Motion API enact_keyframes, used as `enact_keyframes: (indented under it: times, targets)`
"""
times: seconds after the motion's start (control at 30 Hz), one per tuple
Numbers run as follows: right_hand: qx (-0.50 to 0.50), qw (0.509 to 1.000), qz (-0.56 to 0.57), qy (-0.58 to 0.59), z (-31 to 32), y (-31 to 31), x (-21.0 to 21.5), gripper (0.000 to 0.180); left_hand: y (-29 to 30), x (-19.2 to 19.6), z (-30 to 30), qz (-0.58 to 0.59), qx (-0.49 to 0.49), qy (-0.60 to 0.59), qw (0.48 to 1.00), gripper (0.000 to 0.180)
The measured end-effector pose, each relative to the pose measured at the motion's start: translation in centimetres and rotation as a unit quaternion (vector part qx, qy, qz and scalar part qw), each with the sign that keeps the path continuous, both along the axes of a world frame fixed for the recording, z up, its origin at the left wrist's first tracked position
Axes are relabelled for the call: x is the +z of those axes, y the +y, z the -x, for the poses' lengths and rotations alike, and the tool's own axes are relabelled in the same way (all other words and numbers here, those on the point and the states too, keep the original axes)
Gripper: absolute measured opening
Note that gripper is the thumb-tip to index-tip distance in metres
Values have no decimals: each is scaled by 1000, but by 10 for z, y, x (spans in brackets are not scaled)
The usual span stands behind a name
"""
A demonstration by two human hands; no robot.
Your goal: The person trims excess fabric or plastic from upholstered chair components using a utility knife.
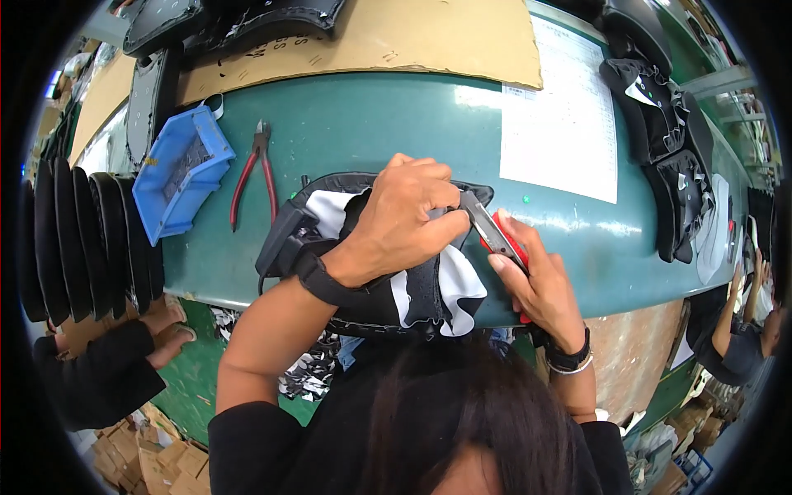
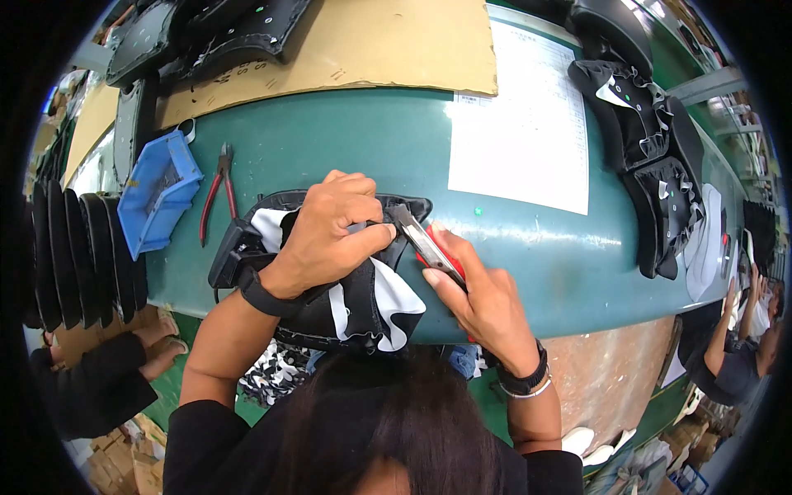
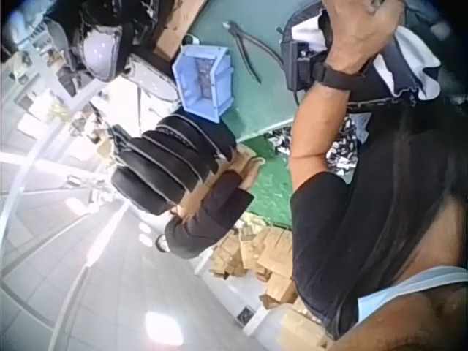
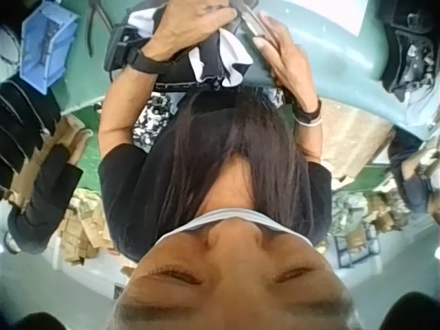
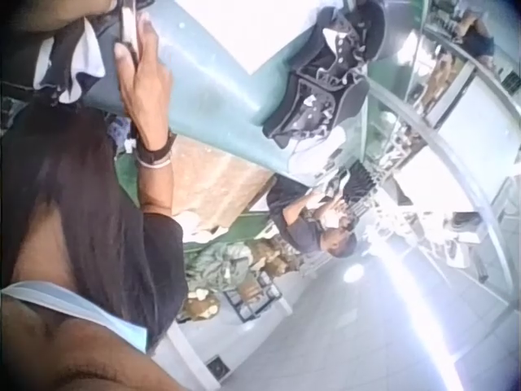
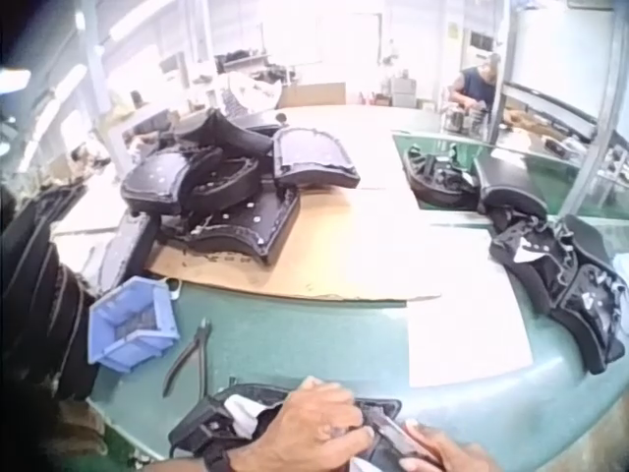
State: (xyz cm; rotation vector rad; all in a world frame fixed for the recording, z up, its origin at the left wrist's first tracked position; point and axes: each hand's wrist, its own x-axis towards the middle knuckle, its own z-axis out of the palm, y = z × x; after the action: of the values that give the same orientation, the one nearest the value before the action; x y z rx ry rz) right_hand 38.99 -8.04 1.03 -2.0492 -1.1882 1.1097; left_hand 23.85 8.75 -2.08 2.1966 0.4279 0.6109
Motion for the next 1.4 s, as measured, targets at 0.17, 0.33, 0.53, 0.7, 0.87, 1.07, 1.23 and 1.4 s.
enact_keyframes:
  times: [0.17, 0.33, 0.53, 0.7, 0.87, 1.07, 1.23, 1.4]
  targets:
    - [82, 995, 3, 54, 0, -15, -4, 50, 3, 10, 5, 261, 46, -80, 961, 20]
    - [178, 979, 16, 101, 0, -25, 1, 52, 8, 18, 10, 388, 48, -105, 915, 33]
    - [229, 961, -130, -87, 7, -51, 18, 50, 5, 24, 6, 475, 61, -265, 837, 25]
    - [270, 912, -29, -307, 13, -32, 40, 60, 1, 51, 35, 44, -8, 107, 993, 20]
    - [277, 902, -68, -325, 16, -36, 34, 62, -29, 23, 44, -167, -99, 100, 976, 24]
    - [180, 934, -52, -304, 46, -77, 16, 59, -9, 18, 42, 201, -101, 9, 974, 31]
    - [85, 962, -20, -260, 64, -102, 15, 60, 1, 11, 52, 488, -18, -142, 861, 23]
    - [131, 917, -47, -373, 40, -66, 22, 51, 8, 40, 62, -219, 45, 67, 972, 28]
